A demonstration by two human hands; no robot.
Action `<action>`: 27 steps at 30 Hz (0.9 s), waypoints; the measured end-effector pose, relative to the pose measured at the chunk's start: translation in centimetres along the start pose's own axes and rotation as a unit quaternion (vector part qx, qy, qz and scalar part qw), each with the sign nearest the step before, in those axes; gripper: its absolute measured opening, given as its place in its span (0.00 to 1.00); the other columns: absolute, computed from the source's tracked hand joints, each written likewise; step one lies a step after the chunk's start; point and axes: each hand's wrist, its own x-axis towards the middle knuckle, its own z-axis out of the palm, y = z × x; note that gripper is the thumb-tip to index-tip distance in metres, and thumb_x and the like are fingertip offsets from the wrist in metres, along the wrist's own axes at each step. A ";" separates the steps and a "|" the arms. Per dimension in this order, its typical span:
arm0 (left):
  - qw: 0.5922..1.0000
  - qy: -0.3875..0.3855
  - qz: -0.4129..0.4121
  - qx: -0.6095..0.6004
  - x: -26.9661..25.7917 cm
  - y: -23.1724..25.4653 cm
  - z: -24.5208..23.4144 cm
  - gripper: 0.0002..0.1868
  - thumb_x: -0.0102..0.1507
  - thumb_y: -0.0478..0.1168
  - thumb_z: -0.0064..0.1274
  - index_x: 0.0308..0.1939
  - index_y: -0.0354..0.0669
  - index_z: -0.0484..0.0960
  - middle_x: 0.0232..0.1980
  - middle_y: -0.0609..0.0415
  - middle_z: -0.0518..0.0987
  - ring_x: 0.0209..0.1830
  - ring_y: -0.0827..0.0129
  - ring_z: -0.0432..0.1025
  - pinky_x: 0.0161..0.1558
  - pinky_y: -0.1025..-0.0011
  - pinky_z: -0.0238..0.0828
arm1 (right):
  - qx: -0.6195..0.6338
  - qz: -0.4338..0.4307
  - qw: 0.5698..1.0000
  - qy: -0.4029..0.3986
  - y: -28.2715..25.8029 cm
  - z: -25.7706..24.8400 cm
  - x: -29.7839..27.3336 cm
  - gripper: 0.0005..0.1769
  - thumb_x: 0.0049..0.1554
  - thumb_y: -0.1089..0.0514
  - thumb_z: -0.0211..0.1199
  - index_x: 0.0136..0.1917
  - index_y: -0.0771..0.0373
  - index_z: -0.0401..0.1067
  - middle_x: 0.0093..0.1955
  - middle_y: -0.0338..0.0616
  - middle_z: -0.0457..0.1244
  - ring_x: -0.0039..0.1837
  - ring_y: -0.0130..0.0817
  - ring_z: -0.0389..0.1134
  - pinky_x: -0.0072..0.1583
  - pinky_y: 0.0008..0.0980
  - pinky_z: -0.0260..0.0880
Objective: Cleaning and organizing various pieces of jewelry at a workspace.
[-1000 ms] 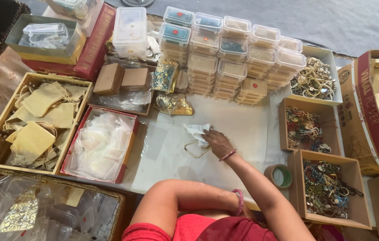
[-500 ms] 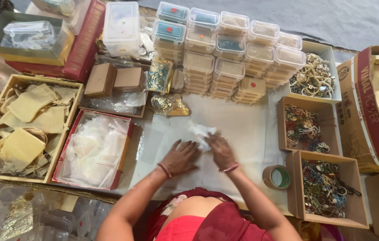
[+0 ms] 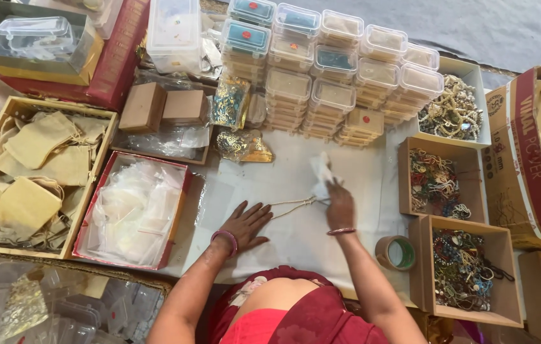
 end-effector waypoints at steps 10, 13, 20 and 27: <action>0.999 -0.044 -0.030 0.011 0.1 0.1 -0.3 0.39 0.69 0.64 0.39 0.79 0.51 0.55 0.82 0.55 0.51 0.83 0.64 0.42 0.80 0.52 0.28 | -0.048 -0.250 0.965 -0.068 -7.5 -2.8 -0.6 0.34 0.49 0.69 0.54 0.66 0.46 0.73 0.74 0.32 0.60 0.75 0.35 0.59 0.71 0.54 0.54; 1.000 0.001 -0.019 0.005 0.1 0.1 0.3 0.39 0.68 0.63 0.41 0.78 0.50 0.54 0.83 0.56 0.50 0.82 0.64 0.42 0.78 0.53 0.29 | -0.052 -0.241 0.967 -0.060 -3.2 -3.3 -0.6 0.32 0.51 0.69 0.54 0.66 0.46 0.73 0.75 0.33 0.61 0.75 0.36 0.60 0.70 0.49 0.57; 1.000 0.016 -0.019 0.016 -0.1 0.4 0.2 0.39 0.68 0.61 0.41 0.78 0.49 0.54 0.83 0.56 0.50 0.82 0.64 0.43 0.78 0.52 0.29 | -0.006 0.029 0.999 -0.021 0.2 -1.0 -0.1 0.25 0.52 0.70 0.55 0.60 0.55 0.77 0.71 0.40 0.65 0.68 0.40 0.65 0.64 0.42 0.62; 0.999 0.026 -0.016 0.017 -0.1 0.0 0.6 0.39 0.68 0.62 0.41 0.78 0.49 0.55 0.82 0.54 0.52 0.82 0.62 0.44 0.78 0.52 0.30 | 0.077 -0.191 0.979 0.007 -8.3 -2.4 0.0 0.28 0.53 0.72 0.50 0.63 0.56 0.75 0.71 0.41 0.65 0.74 0.38 0.65 0.74 0.41 0.63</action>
